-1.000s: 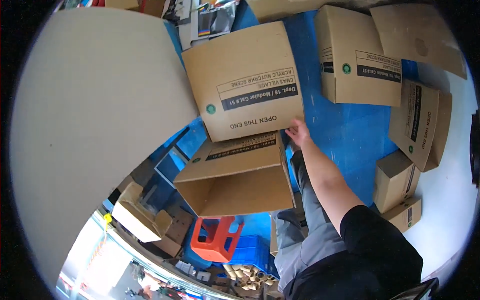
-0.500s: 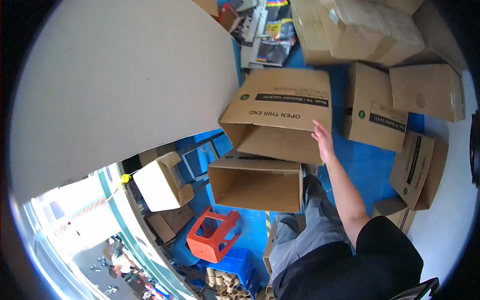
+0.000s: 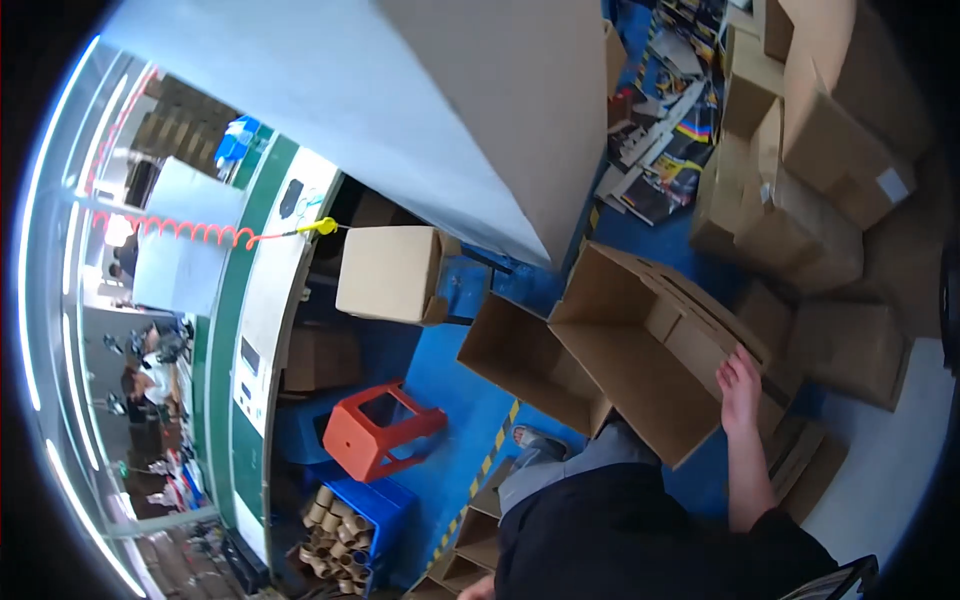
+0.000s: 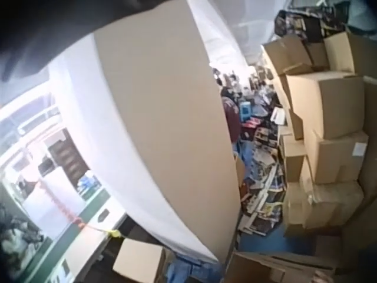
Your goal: Cleaning glass light fixtures with a compressed air gun and packing them into cardboard boxes.
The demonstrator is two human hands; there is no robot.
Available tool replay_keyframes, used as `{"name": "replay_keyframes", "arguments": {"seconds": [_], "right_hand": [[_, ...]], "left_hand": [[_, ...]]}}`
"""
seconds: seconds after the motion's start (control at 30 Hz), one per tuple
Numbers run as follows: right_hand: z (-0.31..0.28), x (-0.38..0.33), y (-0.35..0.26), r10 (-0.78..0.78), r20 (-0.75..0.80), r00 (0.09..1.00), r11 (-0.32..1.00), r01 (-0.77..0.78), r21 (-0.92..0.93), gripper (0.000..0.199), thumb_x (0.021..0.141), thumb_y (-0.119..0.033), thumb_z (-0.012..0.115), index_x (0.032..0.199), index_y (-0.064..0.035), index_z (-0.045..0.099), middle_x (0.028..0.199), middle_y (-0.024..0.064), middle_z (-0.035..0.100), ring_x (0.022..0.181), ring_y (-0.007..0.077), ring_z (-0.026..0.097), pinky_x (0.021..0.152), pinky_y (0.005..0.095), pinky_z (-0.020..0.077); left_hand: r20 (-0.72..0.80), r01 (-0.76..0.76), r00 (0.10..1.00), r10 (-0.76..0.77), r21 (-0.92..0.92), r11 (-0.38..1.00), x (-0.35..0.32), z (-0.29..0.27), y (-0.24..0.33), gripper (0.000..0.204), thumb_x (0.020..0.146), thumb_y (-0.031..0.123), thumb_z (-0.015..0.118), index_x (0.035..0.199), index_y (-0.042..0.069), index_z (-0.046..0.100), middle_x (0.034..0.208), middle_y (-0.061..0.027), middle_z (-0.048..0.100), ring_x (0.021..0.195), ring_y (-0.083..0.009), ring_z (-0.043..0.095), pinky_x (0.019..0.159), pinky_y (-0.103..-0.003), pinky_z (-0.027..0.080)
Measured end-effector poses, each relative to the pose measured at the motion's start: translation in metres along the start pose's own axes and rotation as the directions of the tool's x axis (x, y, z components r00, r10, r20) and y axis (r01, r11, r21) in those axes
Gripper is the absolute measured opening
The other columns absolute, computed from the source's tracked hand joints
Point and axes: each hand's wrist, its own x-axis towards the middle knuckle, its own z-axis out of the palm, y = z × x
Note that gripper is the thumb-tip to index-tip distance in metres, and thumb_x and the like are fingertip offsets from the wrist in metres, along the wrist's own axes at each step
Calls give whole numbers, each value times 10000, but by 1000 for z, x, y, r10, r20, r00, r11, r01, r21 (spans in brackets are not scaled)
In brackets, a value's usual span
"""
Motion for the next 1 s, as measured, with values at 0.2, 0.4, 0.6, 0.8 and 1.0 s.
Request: {"name": "replay_keyframes", "arguments": {"seconds": [0.2, 0.4, 0.6, 0.8, 1.0], "right_hand": [[15, -102, -54, -42, 64, 997, 999, 44, -27, 448, 939, -123, 504, 1375, -67, 417, 1005, 22, 524, 917, 123, 523, 831, 279, 431], [29, -181, -74, -61, 141, 988, 995, 71, -63, 435, 926, -162, 555, 1345, -102, 452, 1048, 9, 503, 918, 128, 514, 804, 262, 441], [42, -272, -84, -51, 148, 988, 987, 73, -145, 498, 941, -228, 517, 1402, -86, 391, 1055, 9, 470, 812, 129, 500, 713, 249, 418], [81, -323, -82, -36, 283, 959, 962, 110, -251, 501, 931, -314, 514, 1380, -113, 424, 1001, -13, 500, 767, 97, 492, 673, 219, 427], [118, -354, -74, 5, 363, 932, 917, 141, -372, 515, 939, -303, 499, 1403, -105, 399, 1023, -1, 522, 712, 100, 509, 620, 225, 442]], "left_hand": [[-517, -479, 616, 595, 354, 803, -15, -35, 168, 306, 949, 251, 474, 1092, 21, 616, 973, -198, 652, 946, -323, 630, 800, -370, 478], [-392, -678, 549, 739, 309, 667, -13, -65, 225, 301, 926, 248, 534, 1120, 28, 602, 1107, -190, 629, 1055, -324, 596, 882, -366, 468], [-207, -767, 447, 870, 412, 492, 25, -88, 209, 475, 882, 286, 625, 1261, 28, 501, 1265, -186, 546, 1159, -329, 534, 974, -387, 426], [-385, -849, 129, 914, 433, 302, 3, -94, 265, 769, 878, 383, 632, 1417, -22, 262, 1400, -268, 386, 1282, -395, 406, 1061, -415, 339], [-572, -914, 167, 803, 216, 344, 8, -134, 290, 789, 902, 368, 604, 1463, 4, 186, 1459, -238, 333, 1360, -348, 329, 1102, -389, 282]]}}
